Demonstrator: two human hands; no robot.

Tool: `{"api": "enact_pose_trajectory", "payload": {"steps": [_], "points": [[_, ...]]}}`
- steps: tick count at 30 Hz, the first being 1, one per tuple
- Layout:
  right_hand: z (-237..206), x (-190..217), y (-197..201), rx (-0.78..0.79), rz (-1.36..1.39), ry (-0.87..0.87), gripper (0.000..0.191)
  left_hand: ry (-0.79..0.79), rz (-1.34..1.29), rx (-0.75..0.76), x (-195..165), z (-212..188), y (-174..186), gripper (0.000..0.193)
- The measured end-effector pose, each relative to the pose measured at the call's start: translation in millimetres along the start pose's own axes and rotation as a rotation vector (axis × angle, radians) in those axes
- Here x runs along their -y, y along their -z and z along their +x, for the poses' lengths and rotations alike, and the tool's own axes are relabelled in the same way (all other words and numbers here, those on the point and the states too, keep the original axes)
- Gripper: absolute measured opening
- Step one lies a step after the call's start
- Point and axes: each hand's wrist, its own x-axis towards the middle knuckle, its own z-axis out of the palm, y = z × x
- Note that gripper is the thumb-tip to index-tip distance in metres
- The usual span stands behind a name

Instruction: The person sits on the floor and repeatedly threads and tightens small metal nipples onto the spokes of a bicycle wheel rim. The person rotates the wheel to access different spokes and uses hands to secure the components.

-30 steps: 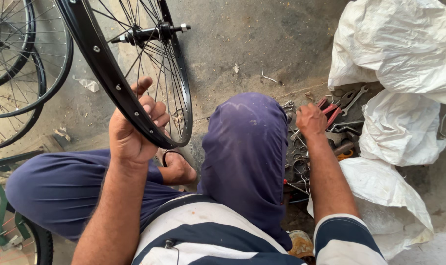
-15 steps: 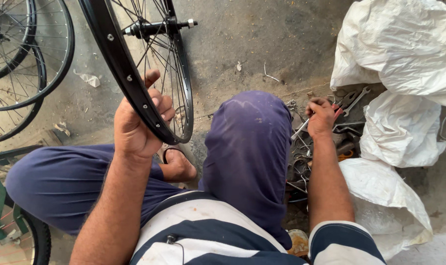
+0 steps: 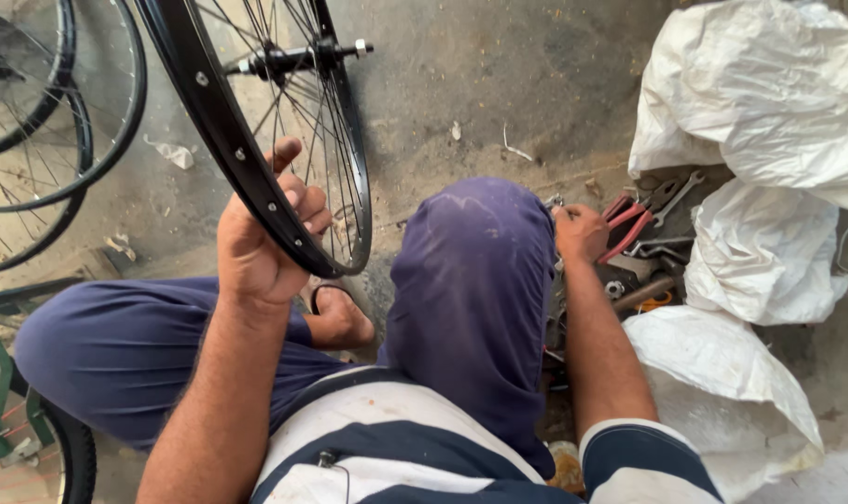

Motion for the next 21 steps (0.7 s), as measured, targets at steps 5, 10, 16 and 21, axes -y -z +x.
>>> {"api": "enact_pose_trajectory", "payload": {"steps": [5, 10, 16, 21], "points": [[8, 5, -17, -0.049, -0.332, 0.228, 0.021, -0.005, 0.010, -0.012, -1, -2, -1, 0.061], [9, -7, -20, -0.179, 0.091, 0.086, 0.014, -0.007, 0.024, -0.020, -1, -3, -1, 0.061], [20, -18, -9, 0.144, 1.216, -0.362, 0.010, 0.001, -0.004, -0.012, 0, -1, -1, 0.061], [14, -3, -7, -0.059, 0.104, 0.230, 0.021, 0.000, -0.017, -0.008, 0, -1, -1, 0.061]]}}
